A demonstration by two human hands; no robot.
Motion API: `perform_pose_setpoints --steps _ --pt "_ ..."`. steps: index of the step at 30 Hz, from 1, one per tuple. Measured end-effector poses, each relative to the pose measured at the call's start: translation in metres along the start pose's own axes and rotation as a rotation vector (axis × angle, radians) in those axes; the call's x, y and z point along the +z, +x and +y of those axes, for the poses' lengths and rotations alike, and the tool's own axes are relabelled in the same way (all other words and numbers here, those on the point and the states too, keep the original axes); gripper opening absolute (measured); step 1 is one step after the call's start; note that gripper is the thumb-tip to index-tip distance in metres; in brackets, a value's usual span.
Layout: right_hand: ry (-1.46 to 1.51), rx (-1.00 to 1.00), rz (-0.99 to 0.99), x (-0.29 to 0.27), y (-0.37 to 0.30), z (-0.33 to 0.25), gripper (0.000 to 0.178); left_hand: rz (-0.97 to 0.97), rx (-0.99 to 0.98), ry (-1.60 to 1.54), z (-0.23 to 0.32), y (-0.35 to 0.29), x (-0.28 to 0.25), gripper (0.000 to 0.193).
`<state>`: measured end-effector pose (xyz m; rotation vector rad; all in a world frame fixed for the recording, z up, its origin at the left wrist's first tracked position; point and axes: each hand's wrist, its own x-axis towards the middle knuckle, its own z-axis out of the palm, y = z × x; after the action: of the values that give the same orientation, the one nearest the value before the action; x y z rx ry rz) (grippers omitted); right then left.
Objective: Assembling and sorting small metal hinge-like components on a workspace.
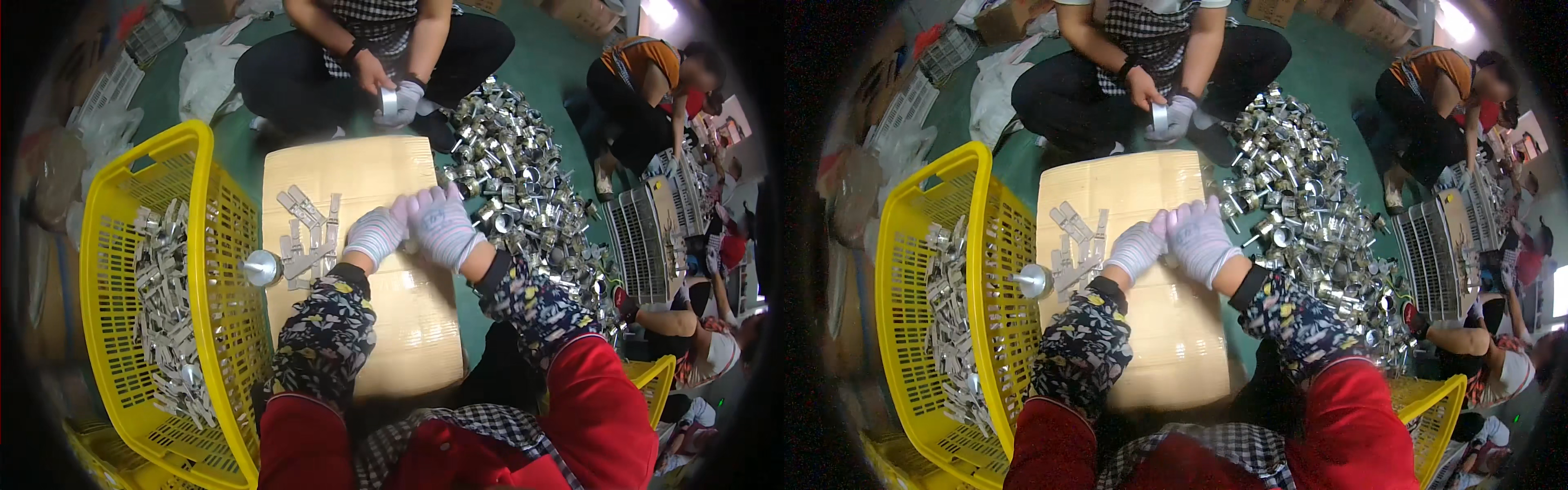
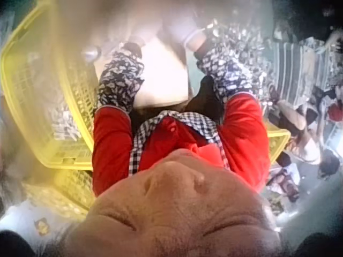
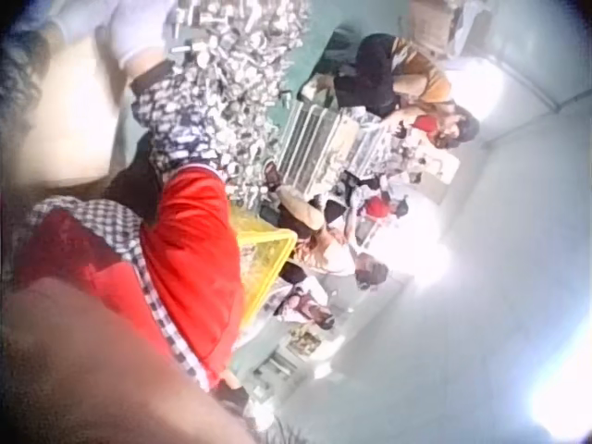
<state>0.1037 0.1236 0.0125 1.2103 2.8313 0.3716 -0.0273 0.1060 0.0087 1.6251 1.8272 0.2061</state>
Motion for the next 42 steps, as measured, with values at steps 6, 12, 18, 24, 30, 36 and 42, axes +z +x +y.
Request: perform_pose_setpoints --steps 6,12,18,24,30,36,42 --pt "0.181 -0.013 -0.512 -0.048 0.029 0.018 0.054 0.099 0.006 -0.065 -0.007 -0.006 0.019 0.059" --pt "0.25 -0.115 -0.69 -0.067 -0.011 -0.005 0.049 0.085 0.215 0.213 -0.021 -0.055 0.046 0.031" --pt "0.285 -0.142 -0.676 -0.072 -0.077 -0.029 0.059 -0.114 0.283 0.213 -0.015 -0.111 0.059 0.029" --pt "0.038 -0.107 -0.091 -0.035 -0.068 -0.034 0.076 -0.431 -0.34 -0.516 -0.013 -0.047 0.03 0.041" --pt "0.429 -0.075 -0.933 -0.052 0.001 0.009 0.058 0.037 0.185 0.003 -0.011 -0.044 0.034 0.051" --pt "0.201 -0.097 -0.075 -0.025 -0.018 -0.008 0.065 -0.09 -0.068 -0.077 -0.032 -0.01 0.027 0.055" --pt "0.265 -0.135 -0.604 -0.051 0.022 0.012 0.052 0.042 0.155 0.072 -0.031 -0.019 0.034 0.042"
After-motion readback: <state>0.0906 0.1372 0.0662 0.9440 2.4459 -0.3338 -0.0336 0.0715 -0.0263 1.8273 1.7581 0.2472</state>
